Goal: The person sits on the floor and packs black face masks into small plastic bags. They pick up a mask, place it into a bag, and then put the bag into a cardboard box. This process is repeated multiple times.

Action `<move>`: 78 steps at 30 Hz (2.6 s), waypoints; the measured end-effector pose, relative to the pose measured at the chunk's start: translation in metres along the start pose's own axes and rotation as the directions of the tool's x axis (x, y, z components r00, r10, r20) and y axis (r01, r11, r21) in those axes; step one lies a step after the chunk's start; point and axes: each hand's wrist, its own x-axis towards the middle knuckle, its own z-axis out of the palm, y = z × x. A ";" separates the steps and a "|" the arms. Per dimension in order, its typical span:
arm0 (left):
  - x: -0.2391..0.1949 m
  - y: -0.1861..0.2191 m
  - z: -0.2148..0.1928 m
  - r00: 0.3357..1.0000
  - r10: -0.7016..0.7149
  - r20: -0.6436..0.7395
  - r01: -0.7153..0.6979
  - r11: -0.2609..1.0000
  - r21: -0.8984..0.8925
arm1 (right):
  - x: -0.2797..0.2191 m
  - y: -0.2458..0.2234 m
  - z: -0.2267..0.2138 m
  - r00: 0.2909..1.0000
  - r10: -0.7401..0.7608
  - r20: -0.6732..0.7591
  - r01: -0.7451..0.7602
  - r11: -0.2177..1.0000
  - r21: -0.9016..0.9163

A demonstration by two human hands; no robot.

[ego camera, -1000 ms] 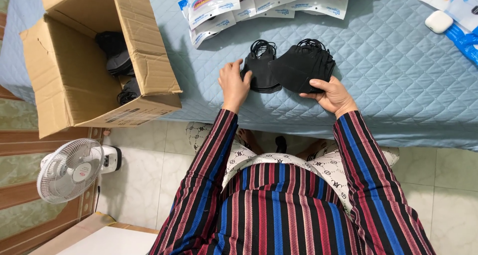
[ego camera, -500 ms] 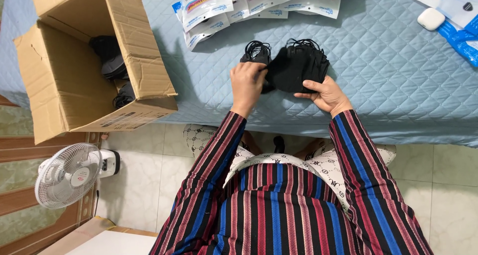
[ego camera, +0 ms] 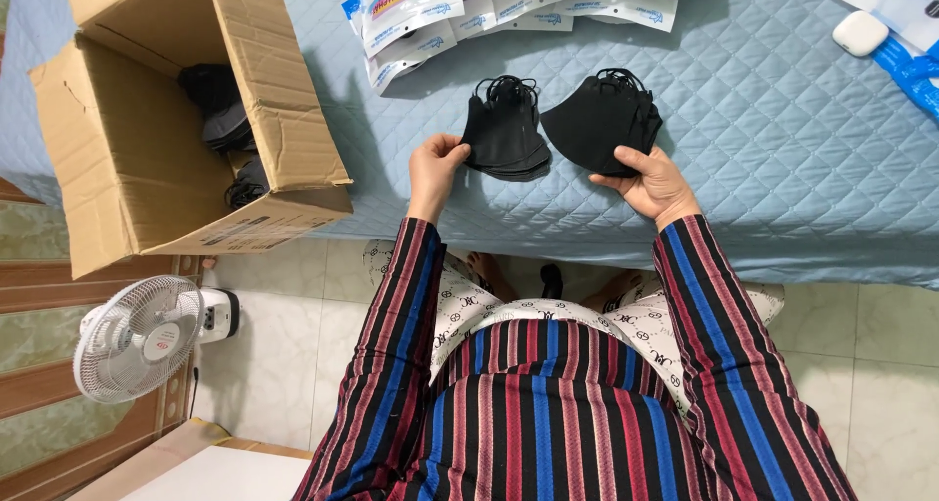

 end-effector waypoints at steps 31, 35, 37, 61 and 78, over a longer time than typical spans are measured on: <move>-0.026 0.096 0.036 0.877 0.477 -0.053 -0.475 0.847 -0.238 | 0.004 0.005 -0.003 1.000 0.013 0.026 -0.010 0.993 -0.119; -0.004 0.064 0.014 0.960 0.210 -0.185 -0.277 0.809 -0.518 | -0.004 0.000 0.013 0.999 0.029 0.028 -0.026 0.996 -0.085; 0.002 0.038 0.012 0.970 0.138 -0.203 -0.226 0.822 -0.522 | -0.005 -0.002 0.015 0.999 0.031 0.026 -0.029 0.997 -0.070; -0.015 0.058 0.086 0.752 0.634 0.180 -0.603 0.550 0.577 | 0.006 0.002 -0.004 0.999 0.011 0.050 -0.006 0.995 -0.103; -0.025 0.089 0.041 0.907 0.415 -0.072 -0.413 0.910 0.039 | 0.008 0.006 -0.007 0.999 0.008 0.038 -0.003 0.993 -0.122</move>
